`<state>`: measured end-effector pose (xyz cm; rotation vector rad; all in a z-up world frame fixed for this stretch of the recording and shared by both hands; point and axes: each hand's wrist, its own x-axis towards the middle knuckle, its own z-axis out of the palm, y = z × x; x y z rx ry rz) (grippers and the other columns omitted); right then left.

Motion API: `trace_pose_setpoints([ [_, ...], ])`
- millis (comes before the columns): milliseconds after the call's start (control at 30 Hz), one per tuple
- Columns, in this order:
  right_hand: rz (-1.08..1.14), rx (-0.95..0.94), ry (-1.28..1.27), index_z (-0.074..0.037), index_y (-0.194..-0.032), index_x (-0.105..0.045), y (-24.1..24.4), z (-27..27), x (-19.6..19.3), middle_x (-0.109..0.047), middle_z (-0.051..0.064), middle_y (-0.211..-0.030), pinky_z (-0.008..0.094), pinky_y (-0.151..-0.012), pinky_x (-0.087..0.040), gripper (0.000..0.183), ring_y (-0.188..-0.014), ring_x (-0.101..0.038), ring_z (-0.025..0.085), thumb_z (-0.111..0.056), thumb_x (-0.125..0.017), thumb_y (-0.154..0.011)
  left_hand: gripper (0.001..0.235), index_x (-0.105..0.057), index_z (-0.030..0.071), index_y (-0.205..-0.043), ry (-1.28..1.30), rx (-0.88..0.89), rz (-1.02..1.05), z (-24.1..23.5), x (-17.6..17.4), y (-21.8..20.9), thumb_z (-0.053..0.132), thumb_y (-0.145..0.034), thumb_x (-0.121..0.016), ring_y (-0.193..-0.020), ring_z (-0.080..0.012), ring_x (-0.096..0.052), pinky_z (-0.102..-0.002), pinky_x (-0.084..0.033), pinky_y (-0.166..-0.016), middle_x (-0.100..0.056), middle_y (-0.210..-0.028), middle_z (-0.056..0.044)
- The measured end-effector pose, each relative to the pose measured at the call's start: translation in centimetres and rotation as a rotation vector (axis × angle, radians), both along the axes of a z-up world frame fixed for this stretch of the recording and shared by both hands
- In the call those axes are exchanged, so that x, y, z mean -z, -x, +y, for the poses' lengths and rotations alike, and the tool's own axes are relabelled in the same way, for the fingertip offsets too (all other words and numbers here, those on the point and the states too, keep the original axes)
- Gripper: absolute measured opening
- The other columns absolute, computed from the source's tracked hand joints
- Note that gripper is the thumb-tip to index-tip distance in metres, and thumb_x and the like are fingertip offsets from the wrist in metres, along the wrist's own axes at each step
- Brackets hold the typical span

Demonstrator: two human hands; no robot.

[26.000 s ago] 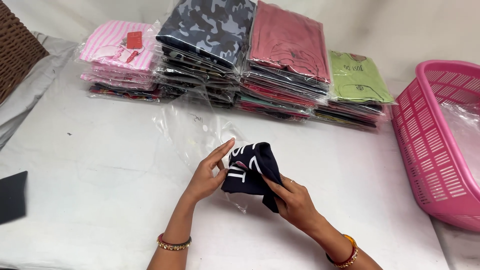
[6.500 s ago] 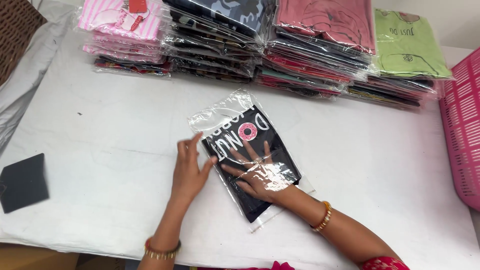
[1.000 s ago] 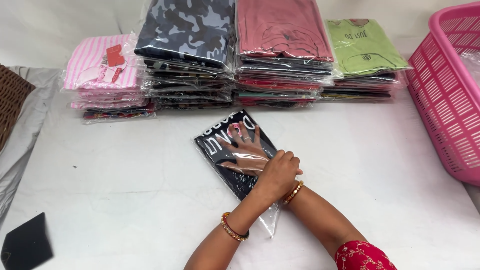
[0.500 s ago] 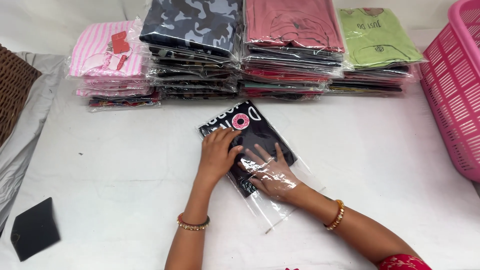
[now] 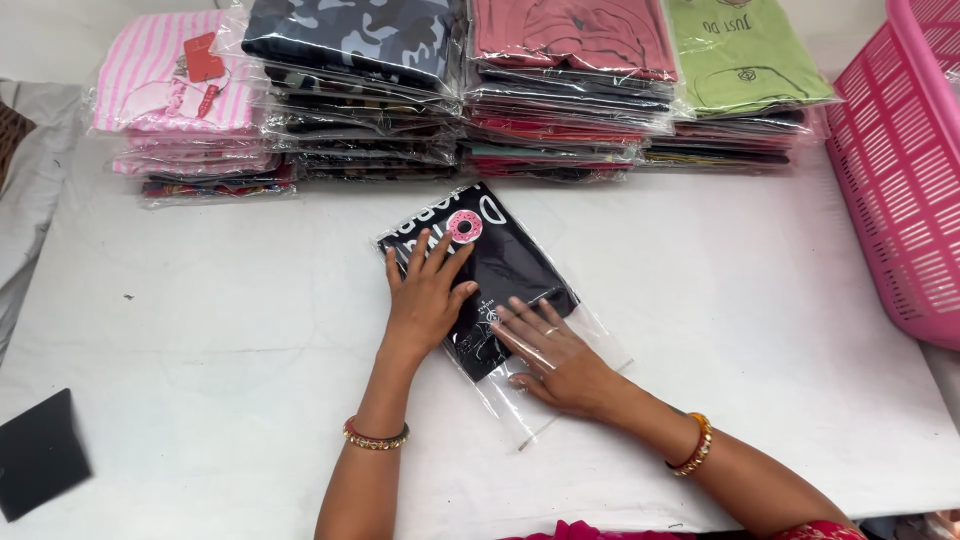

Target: The person folds a pink t-shirt and places it into a clear plastic bag, then stacks it on a pile of packaged clothes. They repeat the process with a black t-shirt, folding it neatly and sealing it in a plastic bag before adding it to the stack.

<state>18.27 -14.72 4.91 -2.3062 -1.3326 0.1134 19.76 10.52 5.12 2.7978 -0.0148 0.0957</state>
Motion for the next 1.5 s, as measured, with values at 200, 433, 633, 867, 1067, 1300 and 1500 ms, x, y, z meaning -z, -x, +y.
trace_pose_setpoints([
  [200,-0.019,-0.169,0.250,-0.014,-0.153,-0.038,0.5,2.3,-1.6,-0.030,0.005,-0.164,0.064,-0.120,0.004,0.064,-0.156,-0.011,0.029,-0.043,-0.056,-0.099,0.061,-0.044,0.031,-0.153,-0.003,0.101,0.051,-1.0,1.0,-0.1,0.057,-0.098,-0.048,-0.155,-0.0274,-0.017,-0.063,-0.002,-0.122,-0.030,-0.165,-0.001],
  [433,0.159,-0.132,0.409,-0.014,-0.155,-0.037,1.2,-3.8,-2.8,-0.023,0.008,-0.169,0.054,-0.118,-0.013,0.067,-0.155,-0.013,0.031,-0.039,-0.060,-0.097,0.075,-0.034,0.033,-0.156,-0.161,0.125,-0.028,-1.3,2.9,-0.1,0.067,-0.091,-0.045,-0.153,-0.0316,-0.011,-0.064,-0.004,-0.119,-0.022,-0.167,-0.001],
  [633,0.530,0.096,0.194,-0.024,-0.137,-0.066,-0.3,-6.0,-6.7,-0.068,-0.002,-0.147,0.033,-0.121,-0.049,0.038,-0.139,-0.062,0.015,-0.036,-0.054,-0.103,0.075,-0.036,0.034,-0.156,-0.155,0.176,-0.016,-4.5,1.6,0.2,0.069,-0.091,-0.046,-0.155,-0.0317,-0.009,-0.067,-0.004,-0.119,-0.022,-0.167,-0.001],
  [867,0.006,-0.060,0.256,-0.025,-0.157,-0.036,-8.7,0.7,-2.3,-0.026,0.002,-0.166,0.062,-0.119,0.000,0.070,-0.155,-0.013,0.024,-0.056,-0.050,-0.096,0.059,-0.046,0.026,-0.154,-0.264,0.205,-0.025,-4.7,6.3,0.4,0.060,-0.106,-0.048,-0.164,-0.0253,-0.019,-0.060,-0.010,-0.130,-0.031,-0.173,0.002],
  [1067,-0.084,-0.020,0.273,-0.030,-0.157,-0.035,-10.0,-3.9,-0.9,-0.022,0.001,-0.169,0.056,-0.123,-0.002,0.064,-0.155,-0.012,0.024,-0.056,-0.043,-0.099,0.061,-0.046,0.029,-0.149,-0.112,0.068,-0.071,-0.8,1.6,3.6,0.055,-0.095,-0.055,-0.151,-0.0316,-0.017,-0.068,-0.007,-0.115,-0.030,-0.162,-0.001],
  [1300,-0.167,0.016,0.204,-0.029,-0.152,-0.047,-9.7,-10.2,0.1,-0.038,-0.005,-0.164,0.049,-0.126,-0.018,0.058,-0.153,-0.030,0.021,-0.020,-0.055,-0.096,0.061,-0.044,0.024,-0.154,-0.166,-0.017,-0.208,2.1,1.3,9.9,0.016,-0.094,-0.055,-0.156,-0.0297,-0.024,-0.058,-0.016,-0.125,-0.032,-0.167,-0.005],
  [1500,-0.184,-0.079,0.083,-0.027,-0.140,-0.058,-7.7,-10.5,-0.2,-0.049,-0.001,-0.155,0.044,-0.117,-0.037,0.071,-0.142,-0.045,0.024,0.002,-0.069,-0.077,0.052,-0.060,0.020,-0.136,0.133,0.273,-0.087,-3.2,0.7,14.0,0.009,-0.084,-0.059,-0.151,-0.0316,-0.028,-0.059,-0.019,-0.120,-0.039,-0.159,-0.008],
])
